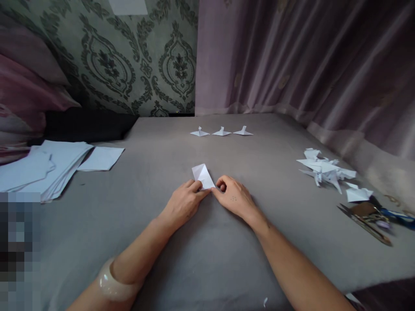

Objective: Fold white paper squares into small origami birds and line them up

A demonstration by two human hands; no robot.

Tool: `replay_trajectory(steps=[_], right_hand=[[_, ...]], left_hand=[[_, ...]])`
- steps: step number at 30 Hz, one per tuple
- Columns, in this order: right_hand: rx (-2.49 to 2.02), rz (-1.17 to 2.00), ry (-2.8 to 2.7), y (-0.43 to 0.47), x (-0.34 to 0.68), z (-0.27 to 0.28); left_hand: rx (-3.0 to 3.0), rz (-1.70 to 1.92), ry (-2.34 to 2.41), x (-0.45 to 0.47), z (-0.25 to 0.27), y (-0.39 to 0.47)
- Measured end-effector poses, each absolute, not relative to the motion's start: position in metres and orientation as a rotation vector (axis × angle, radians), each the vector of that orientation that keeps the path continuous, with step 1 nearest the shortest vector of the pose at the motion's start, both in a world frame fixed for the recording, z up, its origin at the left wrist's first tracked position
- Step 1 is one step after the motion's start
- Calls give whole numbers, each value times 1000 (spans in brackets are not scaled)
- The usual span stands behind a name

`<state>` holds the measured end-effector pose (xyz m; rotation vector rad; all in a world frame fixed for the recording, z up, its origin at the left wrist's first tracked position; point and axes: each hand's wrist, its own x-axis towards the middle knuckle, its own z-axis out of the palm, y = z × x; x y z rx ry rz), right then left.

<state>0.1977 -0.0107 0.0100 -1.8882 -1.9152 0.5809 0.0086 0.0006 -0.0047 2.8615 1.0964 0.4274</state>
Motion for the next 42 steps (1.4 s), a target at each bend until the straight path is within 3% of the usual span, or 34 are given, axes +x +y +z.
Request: replay_trajectory(steps=[4,15,27,38,42], right_hand=[[-1966,548,-1896,-9,191,10],[-2028,826,-1769,2,197,12],[-1814,974,-1704,2,213,2],[-1594,633,-1848,-6,197,-1],[-1421,434,-1979,-9,192,2]], left_hand=[[2863,393,1087,9,-2,0],[2836,365,1091,7,1,-1],[2864,372,1079,3,-5,1],[2559,695,1318,3,-11,1],[2622,1001,1477,5,-5,0]])
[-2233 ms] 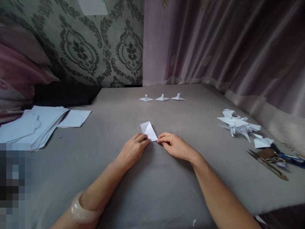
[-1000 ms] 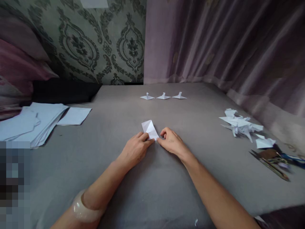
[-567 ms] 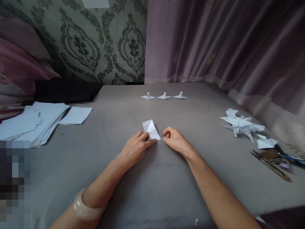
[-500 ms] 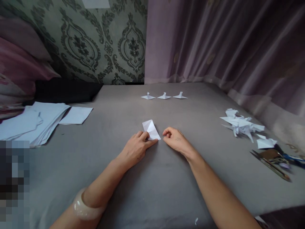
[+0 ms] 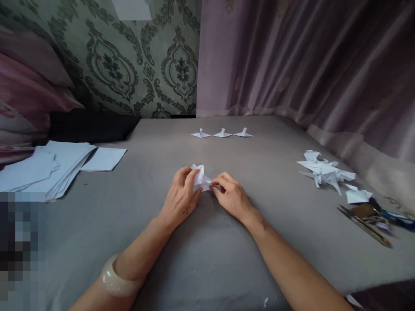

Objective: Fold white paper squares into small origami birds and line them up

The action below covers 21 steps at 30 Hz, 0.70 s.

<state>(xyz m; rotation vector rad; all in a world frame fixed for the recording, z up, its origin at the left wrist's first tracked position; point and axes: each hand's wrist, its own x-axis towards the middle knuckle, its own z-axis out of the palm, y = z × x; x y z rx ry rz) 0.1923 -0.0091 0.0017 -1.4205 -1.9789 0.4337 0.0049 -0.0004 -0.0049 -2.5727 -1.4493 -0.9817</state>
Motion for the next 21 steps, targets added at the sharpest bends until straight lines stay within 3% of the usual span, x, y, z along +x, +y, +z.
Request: replay_trajectory(steps=[4,8,21], right_hand=[[-1332,73,-2110,-12,193,5],[-1353,-48,-2216,-12,197,4],[-1600,322,-2260,-15,205,9]], left_hand=[[-2378,-988,-1280,6,7,-5],[-2475,-844,-1182,5,8,-7],[-2673,-690,-1251,5,0,-4]])
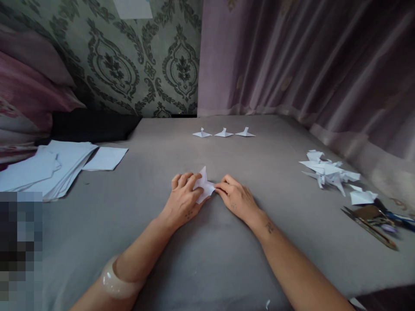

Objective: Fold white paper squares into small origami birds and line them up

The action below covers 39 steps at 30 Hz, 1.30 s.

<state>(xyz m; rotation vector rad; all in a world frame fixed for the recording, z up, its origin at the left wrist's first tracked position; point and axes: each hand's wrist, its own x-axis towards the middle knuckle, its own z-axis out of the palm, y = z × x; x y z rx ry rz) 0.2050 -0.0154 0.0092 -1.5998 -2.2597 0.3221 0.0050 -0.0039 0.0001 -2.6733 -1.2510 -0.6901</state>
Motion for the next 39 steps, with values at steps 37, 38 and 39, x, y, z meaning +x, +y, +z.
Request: replay_trajectory(steps=[37,38,39], right_hand=[[-1716,469,-2082,-17,195,7],[-1737,448,-2068,-17,193,6],[-1754,428,-2057,-16,192,5]], left_hand=[[-2642,-665,-1535,10,6,-7],[-2631,-677,-1555,11,5,-6],[-2618,-692,-1571,12,4,-5]])
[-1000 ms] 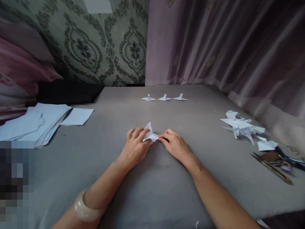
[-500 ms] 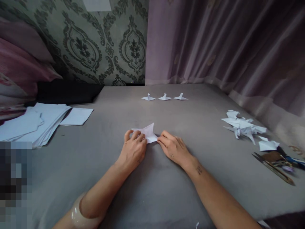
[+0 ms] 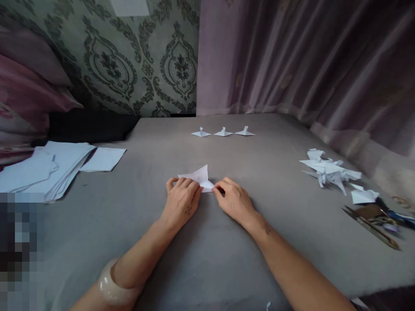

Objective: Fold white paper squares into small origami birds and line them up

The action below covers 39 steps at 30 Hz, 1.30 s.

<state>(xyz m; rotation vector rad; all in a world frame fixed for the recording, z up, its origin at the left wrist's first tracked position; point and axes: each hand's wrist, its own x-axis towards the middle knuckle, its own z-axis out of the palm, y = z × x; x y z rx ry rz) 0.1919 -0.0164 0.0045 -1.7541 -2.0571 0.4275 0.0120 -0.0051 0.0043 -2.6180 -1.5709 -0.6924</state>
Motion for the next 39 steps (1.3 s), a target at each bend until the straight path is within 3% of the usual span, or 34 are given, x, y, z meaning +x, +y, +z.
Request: replay_trajectory(steps=[18,26,32,39], right_hand=[[-1755,61,-2436,-42,176,18],[-1924,302,-2388,-40,196,40],[-1691,255,-2165,-31,192,24],[-1548,282,-2298,-37,178,13]], left_hand=[[-2584,-709,-1624,15,-7,4],[-2605,-715,-1631,13,-7,4],[-2597,-717,-1647,14,-8,3],[-2710,-828,-1703,4,-4,5]])
